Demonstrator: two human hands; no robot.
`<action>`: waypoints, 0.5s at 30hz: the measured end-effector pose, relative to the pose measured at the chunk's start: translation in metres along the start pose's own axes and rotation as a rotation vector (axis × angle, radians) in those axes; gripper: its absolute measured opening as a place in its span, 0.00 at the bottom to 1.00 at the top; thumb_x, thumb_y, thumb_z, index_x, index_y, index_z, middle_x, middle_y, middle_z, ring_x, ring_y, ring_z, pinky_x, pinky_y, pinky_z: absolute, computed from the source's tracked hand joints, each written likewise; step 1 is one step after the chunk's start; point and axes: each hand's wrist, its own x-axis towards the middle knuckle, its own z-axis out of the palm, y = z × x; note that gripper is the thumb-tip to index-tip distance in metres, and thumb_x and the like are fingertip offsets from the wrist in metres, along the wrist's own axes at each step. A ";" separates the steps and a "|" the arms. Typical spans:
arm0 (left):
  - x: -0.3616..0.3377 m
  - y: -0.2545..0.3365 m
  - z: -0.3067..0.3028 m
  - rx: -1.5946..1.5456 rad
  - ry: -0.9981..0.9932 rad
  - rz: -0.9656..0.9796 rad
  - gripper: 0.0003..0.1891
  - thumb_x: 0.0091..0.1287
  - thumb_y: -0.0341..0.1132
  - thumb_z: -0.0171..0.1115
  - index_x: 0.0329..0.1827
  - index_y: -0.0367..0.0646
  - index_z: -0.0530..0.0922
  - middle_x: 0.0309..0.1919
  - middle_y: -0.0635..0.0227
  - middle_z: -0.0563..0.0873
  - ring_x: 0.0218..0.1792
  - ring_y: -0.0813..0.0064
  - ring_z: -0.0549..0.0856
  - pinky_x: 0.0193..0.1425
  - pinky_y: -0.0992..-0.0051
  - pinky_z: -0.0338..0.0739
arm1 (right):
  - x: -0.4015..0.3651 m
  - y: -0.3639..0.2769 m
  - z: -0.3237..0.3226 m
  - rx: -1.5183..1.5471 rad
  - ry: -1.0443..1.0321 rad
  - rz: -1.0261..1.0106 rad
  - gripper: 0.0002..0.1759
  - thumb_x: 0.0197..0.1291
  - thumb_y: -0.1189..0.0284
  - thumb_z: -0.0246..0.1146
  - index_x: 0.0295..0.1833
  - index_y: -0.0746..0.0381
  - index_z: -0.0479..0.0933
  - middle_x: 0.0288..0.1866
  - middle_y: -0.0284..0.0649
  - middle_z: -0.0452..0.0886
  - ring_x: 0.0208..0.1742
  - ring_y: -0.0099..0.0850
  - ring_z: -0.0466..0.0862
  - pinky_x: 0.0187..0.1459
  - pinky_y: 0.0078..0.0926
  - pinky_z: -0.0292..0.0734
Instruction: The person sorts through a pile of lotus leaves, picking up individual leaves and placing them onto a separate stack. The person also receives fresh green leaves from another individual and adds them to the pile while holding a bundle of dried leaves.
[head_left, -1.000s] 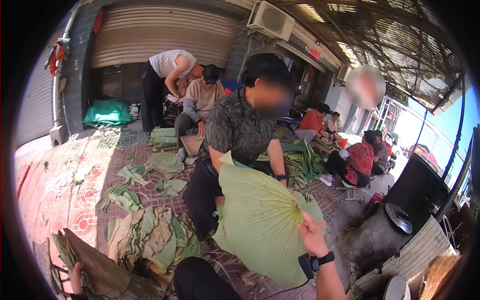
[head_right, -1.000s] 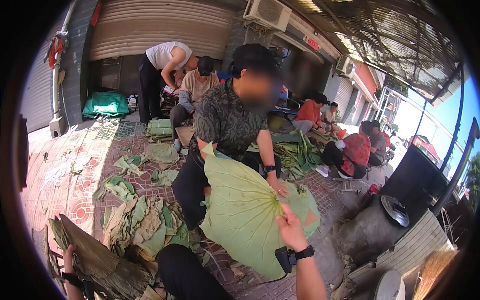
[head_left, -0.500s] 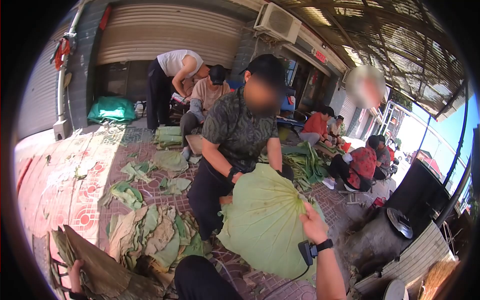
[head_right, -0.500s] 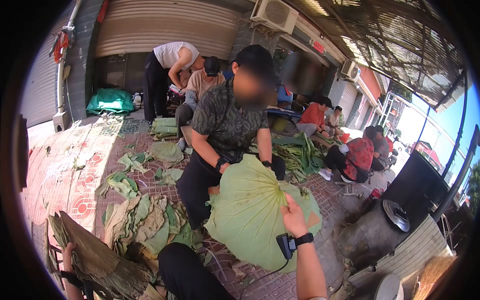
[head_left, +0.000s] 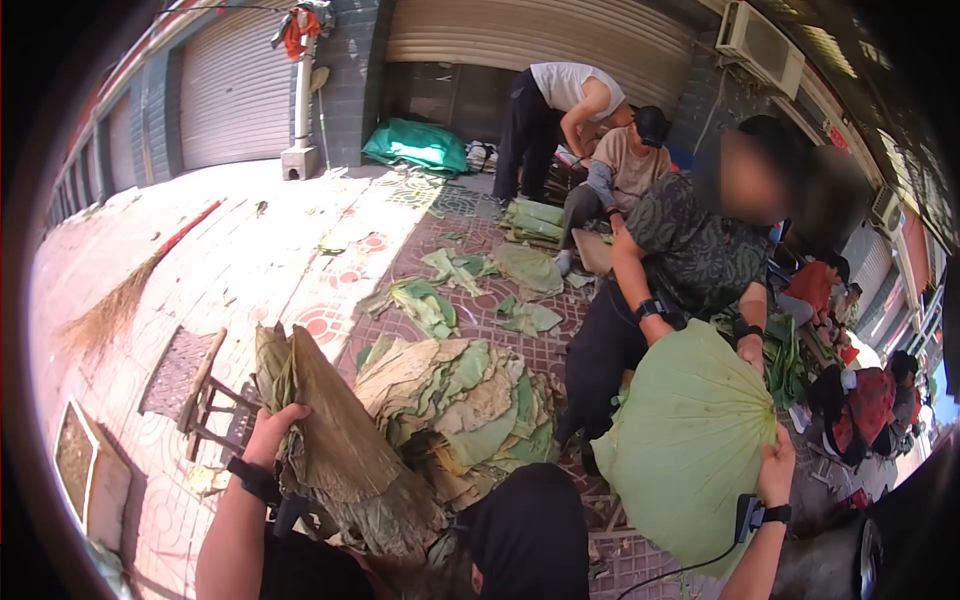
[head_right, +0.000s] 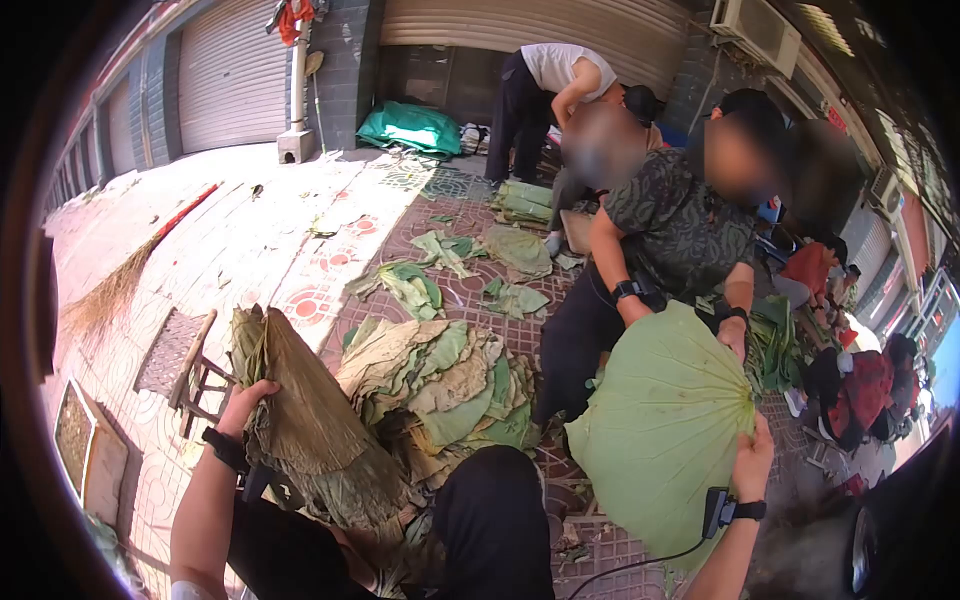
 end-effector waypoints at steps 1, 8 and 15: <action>-0.006 0.004 0.004 0.041 0.048 -0.007 0.23 0.53 0.34 0.67 0.50 0.30 0.76 0.41 0.61 0.84 0.40 0.70 0.83 0.46 0.72 0.77 | 0.003 0.009 -0.001 0.033 0.001 0.023 0.27 0.55 0.88 0.47 0.63 0.69 0.68 0.55 0.43 0.78 0.56 0.30 0.77 0.59 0.25 0.68; 0.007 -0.009 -0.010 0.004 -0.122 0.021 0.21 0.57 0.37 0.66 0.52 0.37 0.78 0.42 0.68 0.84 0.41 0.78 0.82 0.51 0.77 0.75 | 0.028 0.083 -0.006 -0.377 0.127 -0.027 0.25 0.59 0.84 0.52 0.65 0.68 0.67 0.57 0.48 0.77 0.59 0.37 0.77 0.61 0.28 0.67; -0.001 -0.002 -0.005 -0.114 -0.222 0.013 0.23 0.58 0.35 0.66 0.57 0.38 0.75 0.46 0.67 0.83 0.45 0.77 0.82 0.54 0.75 0.75 | 0.004 -0.115 0.122 -0.415 0.242 -0.285 0.24 0.61 0.79 0.56 0.65 0.63 0.69 0.60 0.44 0.76 0.61 0.37 0.74 0.62 0.33 0.66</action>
